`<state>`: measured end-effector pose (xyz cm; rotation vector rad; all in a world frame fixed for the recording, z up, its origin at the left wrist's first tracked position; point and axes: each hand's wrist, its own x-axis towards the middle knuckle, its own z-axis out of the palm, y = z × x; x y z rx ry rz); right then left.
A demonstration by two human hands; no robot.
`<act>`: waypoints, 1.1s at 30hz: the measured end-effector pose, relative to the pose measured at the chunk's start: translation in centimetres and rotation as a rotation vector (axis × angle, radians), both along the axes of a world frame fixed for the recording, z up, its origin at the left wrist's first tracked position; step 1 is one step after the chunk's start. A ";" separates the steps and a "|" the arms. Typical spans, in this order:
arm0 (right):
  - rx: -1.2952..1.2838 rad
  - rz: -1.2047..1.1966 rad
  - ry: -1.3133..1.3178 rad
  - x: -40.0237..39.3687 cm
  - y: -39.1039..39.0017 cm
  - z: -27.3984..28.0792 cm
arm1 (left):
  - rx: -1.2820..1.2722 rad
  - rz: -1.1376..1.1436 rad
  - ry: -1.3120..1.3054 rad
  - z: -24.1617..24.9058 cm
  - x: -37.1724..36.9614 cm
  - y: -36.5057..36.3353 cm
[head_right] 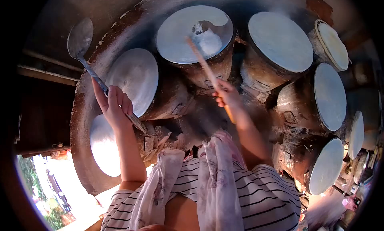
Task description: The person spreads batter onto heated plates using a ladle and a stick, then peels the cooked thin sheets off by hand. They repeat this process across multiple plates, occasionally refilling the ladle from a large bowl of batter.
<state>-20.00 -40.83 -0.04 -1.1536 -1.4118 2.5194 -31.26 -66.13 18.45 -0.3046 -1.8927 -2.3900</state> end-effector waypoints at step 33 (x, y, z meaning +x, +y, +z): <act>1.452 0.202 0.121 -13.8 22.1 1.4 | -0.221 -0.083 -0.155 -1.1 -5.4 21.6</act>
